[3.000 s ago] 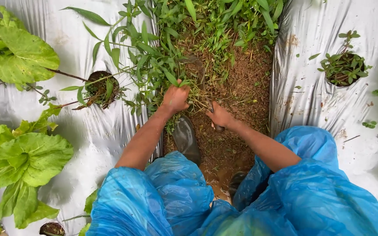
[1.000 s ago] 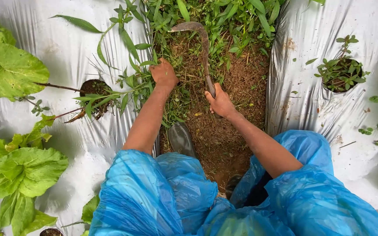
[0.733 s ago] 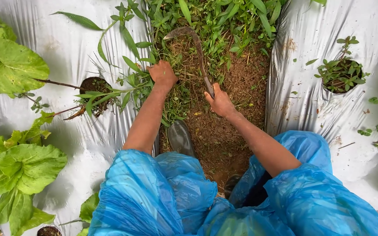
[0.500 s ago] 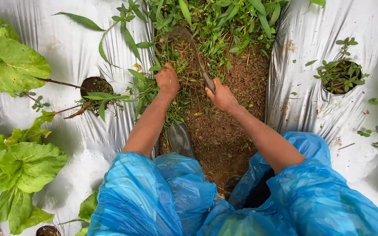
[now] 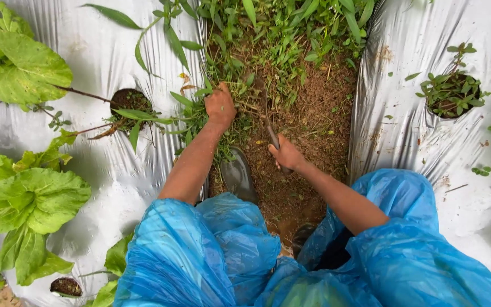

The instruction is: The person uses a sickle to cut weeds growing between rows of crops covered in white plastic mulch. They pull the cut weeds by hand and toss them aside while working along the muddy path.

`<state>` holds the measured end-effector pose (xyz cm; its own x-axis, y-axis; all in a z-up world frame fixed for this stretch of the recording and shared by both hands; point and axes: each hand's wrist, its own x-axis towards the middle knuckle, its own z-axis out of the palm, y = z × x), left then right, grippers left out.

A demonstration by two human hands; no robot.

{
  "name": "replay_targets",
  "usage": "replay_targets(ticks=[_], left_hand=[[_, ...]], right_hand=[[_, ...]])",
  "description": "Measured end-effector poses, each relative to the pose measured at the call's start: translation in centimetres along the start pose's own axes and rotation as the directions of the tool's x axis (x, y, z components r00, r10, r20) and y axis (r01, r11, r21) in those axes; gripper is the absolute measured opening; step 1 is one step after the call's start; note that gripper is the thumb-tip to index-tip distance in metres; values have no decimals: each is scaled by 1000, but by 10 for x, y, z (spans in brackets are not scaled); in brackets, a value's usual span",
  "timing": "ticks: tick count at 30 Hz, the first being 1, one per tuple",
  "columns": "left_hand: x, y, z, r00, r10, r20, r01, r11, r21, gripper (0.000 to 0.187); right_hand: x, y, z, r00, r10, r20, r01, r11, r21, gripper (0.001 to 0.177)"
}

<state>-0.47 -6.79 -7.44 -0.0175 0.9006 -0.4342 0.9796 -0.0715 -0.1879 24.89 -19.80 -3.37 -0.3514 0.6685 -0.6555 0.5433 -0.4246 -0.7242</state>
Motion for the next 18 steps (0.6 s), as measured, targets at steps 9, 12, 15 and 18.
replay_targets(ticks=[9, 12, 15, 18], left_hand=[[5, -3, 23, 1000, 11, -14, -12, 997, -76, 88], [-5, 1, 18, 997, -21, -75, 13, 993, -114, 70], [-3, -1, 30, 993, 6, -114, -17, 995, -98, 64], [-8, -2, 41, 988, 18, -152, -35, 993, -109, 61]], right_hand=[[36, -121, -58, 857, -156, -492, 220, 973, 74, 22], [26, -107, -41, 890, -160, -426, 205, 977, 61, 24], [-8, -30, 0, 996, -27, 89, 24, 999, 34, 36], [-29, -6, 16, 998, 16, 69, -22, 997, 79, 33]])
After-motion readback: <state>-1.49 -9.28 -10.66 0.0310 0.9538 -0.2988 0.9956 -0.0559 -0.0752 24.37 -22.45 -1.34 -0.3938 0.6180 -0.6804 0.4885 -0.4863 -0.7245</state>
